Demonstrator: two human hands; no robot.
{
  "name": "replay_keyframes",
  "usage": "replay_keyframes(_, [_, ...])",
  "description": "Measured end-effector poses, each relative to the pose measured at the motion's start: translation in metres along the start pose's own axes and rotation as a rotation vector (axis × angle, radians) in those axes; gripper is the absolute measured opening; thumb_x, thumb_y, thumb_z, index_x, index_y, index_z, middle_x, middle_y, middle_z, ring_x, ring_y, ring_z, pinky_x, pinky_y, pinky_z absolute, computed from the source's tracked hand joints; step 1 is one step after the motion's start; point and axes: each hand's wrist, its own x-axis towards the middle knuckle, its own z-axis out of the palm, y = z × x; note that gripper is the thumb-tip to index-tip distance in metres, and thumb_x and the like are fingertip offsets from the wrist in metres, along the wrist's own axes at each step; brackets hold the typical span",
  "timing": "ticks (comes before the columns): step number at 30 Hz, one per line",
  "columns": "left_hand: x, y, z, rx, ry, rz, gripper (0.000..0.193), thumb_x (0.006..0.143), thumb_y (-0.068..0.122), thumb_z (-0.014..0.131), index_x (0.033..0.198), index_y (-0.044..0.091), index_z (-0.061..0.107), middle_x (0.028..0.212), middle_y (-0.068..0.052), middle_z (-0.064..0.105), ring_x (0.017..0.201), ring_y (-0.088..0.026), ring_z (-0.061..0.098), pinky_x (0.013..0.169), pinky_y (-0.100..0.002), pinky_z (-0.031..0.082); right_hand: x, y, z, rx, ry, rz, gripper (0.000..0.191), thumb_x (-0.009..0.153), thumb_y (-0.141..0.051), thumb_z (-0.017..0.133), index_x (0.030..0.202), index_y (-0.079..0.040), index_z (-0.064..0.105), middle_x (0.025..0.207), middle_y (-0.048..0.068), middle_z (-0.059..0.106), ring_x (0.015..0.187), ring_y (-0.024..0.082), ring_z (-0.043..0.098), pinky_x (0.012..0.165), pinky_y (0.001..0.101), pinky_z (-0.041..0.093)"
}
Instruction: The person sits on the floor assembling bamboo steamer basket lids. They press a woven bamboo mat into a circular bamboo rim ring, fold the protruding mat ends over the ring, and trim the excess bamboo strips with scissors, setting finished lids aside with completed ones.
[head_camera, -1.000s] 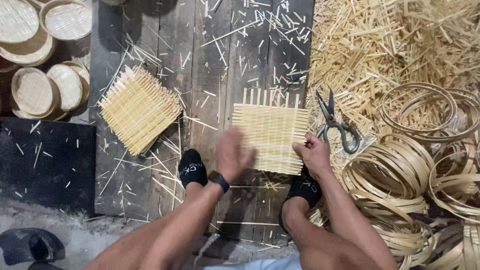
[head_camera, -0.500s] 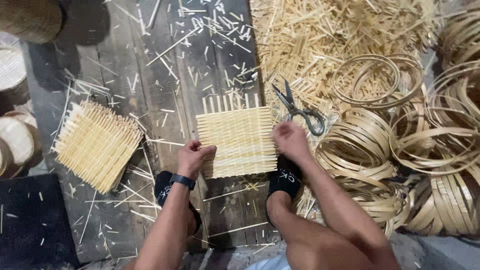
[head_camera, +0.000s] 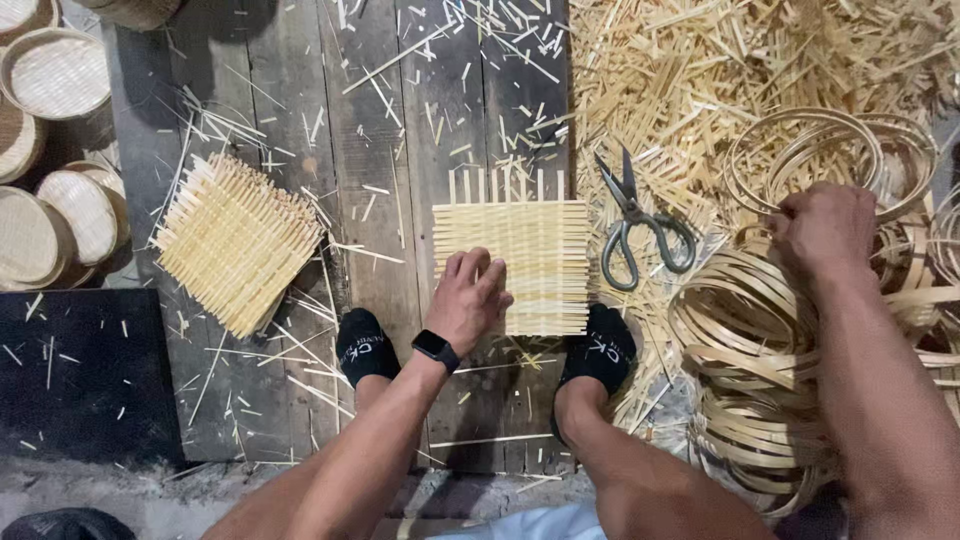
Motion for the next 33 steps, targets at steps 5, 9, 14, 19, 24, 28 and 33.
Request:
replay_keyframes(5, [-0.003,-0.002,0.011,0.087,-0.004,0.01,0.04,0.083,0.02,0.077,0.117,0.003,0.067,0.126,-0.018,0.056,0.118,-0.04,0.052,0.095,-0.048,0.053,-0.025,-0.006,-0.012,0.378,0.265,-0.081,0.02,0.1,-0.029,0.078,0.112,-0.014,0.08,0.086,0.01,0.071,0.079,0.023,0.068,0.078,0.0386,0.056])
replay_keyframes(9, [-0.01,-0.011,0.022,0.085,0.093,0.025,0.026,0.084,0.023,0.08,0.104,0.01,0.07,0.133,-0.015,0.06,0.122,-0.038,0.055,0.098,-0.046,0.053,-0.038,-0.008,-0.03,0.486,0.534,-0.12,0.014,0.103,-0.02,0.084,0.114,-0.011,0.082,0.093,0.012,0.071,0.087,0.023,0.067,0.082,0.0382,0.054])
replay_keyframes(14, [-0.009,-0.013,0.02,0.01,0.082,-0.079,0.038,0.081,0.024,0.082,0.11,0.004,0.067,0.13,-0.015,0.065,0.122,-0.037,0.059,0.101,-0.047,0.052,-0.052,0.007,-0.056,0.596,0.575,-0.119,0.014,0.101,-0.014,0.082,0.113,-0.006,0.081,0.098,0.012,0.073,0.09,0.021,0.07,0.085,0.0356,0.055])
replay_keyframes(19, [-0.004,0.007,-0.009,-0.127,0.278,-0.108,0.045,0.084,0.026,0.083,0.117,0.001,0.066,0.128,-0.021,0.064,0.117,-0.037,0.062,0.098,-0.044,0.053,-0.076,0.02,-0.104,0.97,0.561,0.018,0.017,0.113,-0.015,0.073,0.119,-0.001,0.078,0.097,0.012,0.072,0.088,0.022,0.07,0.078,0.0341,0.057])
replay_keyframes(24, [0.015,0.051,-0.034,-0.564,0.276,-0.337,0.045,0.09,0.032,0.078,0.124,0.004,0.069,0.12,-0.014,0.075,0.109,-0.026,0.072,0.092,-0.034,0.058,-0.121,0.01,-0.173,1.681,0.262,-0.045,0.022,0.113,-0.026,0.066,0.113,-0.005,0.069,0.1,0.008,0.071,0.093,0.022,0.073,0.078,0.0384,0.064])
replay_keyframes(28, [0.048,0.085,-0.04,-1.241,0.081,-0.413,0.053,0.099,0.037,0.065,0.14,0.003,0.061,0.13,-0.016,0.071,0.117,-0.023,0.07,0.095,-0.034,0.058,-0.15,-0.035,-0.209,1.691,-0.062,-0.087,0.034,0.106,-0.035,0.062,0.103,-0.002,0.069,0.092,0.013,0.072,0.087,0.025,0.073,0.081,0.043,0.062])
replay_keyframes(33, [0.055,0.106,-0.054,-1.844,-0.037,-0.436,0.048,0.1,0.038,0.054,0.132,0.003,0.061,0.112,-0.012,0.071,0.099,-0.021,0.069,0.084,-0.034,0.058,-0.161,-0.085,-0.241,1.519,-0.306,-0.128,0.035,0.099,-0.033,0.062,0.108,-0.001,0.072,0.092,0.013,0.072,0.086,0.023,0.073,0.082,0.0434,0.065])
